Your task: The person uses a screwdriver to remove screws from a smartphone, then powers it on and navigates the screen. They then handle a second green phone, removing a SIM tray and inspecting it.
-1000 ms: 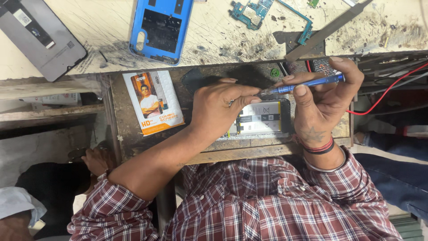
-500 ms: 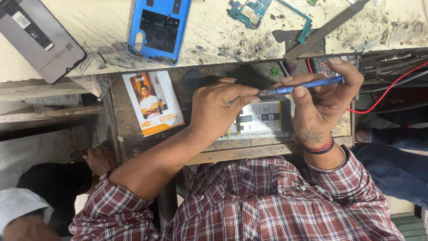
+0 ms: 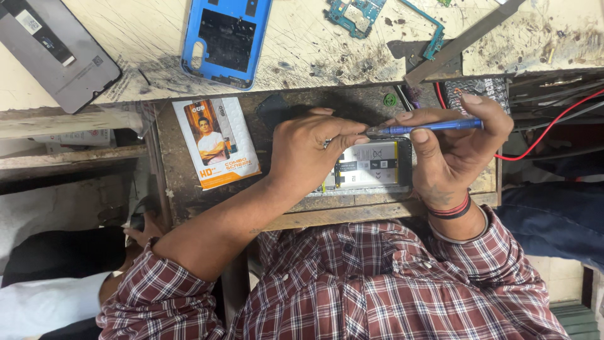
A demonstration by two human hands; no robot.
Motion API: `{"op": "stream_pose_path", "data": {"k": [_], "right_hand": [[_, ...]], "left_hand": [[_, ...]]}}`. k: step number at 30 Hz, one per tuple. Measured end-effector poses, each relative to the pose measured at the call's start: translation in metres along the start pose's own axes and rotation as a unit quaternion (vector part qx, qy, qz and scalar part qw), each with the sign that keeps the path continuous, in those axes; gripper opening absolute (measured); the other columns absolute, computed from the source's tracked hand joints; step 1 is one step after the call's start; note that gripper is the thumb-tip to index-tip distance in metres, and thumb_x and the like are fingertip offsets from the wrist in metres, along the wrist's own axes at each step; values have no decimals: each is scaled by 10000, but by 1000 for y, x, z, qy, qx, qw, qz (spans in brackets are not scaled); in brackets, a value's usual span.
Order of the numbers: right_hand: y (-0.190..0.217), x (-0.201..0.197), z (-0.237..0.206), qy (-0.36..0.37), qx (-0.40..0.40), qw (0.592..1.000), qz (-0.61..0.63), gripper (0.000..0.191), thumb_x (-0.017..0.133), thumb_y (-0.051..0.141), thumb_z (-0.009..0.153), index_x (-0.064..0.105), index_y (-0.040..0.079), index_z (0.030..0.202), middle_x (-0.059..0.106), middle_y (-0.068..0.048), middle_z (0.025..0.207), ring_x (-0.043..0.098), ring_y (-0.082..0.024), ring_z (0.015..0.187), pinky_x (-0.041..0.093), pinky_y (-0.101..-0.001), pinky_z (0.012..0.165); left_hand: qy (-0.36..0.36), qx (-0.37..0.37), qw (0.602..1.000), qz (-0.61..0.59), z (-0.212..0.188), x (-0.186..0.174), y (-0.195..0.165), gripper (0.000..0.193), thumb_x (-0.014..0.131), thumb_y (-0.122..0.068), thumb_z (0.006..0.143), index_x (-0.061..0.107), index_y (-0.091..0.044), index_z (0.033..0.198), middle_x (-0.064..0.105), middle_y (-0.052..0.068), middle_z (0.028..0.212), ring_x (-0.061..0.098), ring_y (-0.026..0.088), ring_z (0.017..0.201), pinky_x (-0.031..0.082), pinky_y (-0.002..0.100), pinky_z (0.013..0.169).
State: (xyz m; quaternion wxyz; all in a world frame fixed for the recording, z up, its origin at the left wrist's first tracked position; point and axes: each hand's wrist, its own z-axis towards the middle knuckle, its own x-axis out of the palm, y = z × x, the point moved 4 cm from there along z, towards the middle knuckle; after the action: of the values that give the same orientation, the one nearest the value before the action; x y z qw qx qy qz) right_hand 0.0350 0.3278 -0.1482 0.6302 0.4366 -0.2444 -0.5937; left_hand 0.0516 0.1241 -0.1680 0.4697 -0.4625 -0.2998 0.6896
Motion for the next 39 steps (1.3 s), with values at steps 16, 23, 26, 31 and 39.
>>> {"op": "stream_pose_path", "data": {"k": [16,23,26,31,39], "right_hand": [[9,10,5,39,-107,991,-67,448,591,44,1110,267,117,1411,701,-212,1024,759,-276,882,649,-339,835],[8,8,6,50,-108,990,-72,459,601,21,1114,269,116,1417,712,-228,1016,771,-286,909,642,-317,823],[5,6,5,48,-100,991,-74,466,615,21,1110,283,109,1426,720,-232,1034,777,-284,915,637,-304,810],[4,4,3,31,-69,995,-62,464,615,45,1116,297,110,1448,709,-221,999,760,-261,925,642,-327,867],[3,-15,0,-2,-28,997,-66,466,623,30,1168,273,130,1459,715,-224,1036,763,-254,969,661,-307,883]], "left_hand": [[15,-36,999,6,2,-1,-1,150,839,-201,844,804,-142,978,787,41,914,754,195,807,591,330,707],[20,-26,999,10,2,1,-2,163,793,-235,898,795,-144,1032,793,44,968,759,202,836,583,331,735],[15,-21,1000,14,2,0,-5,171,758,-242,931,786,-147,1070,799,42,1002,764,206,872,588,321,755],[10,-38,999,30,2,-2,-7,187,734,-244,987,791,-145,1134,791,61,988,782,207,896,585,379,989],[0,-30,1000,4,1,-1,-6,177,741,-245,972,776,-146,1115,783,70,1069,774,221,1064,592,364,962]]}}
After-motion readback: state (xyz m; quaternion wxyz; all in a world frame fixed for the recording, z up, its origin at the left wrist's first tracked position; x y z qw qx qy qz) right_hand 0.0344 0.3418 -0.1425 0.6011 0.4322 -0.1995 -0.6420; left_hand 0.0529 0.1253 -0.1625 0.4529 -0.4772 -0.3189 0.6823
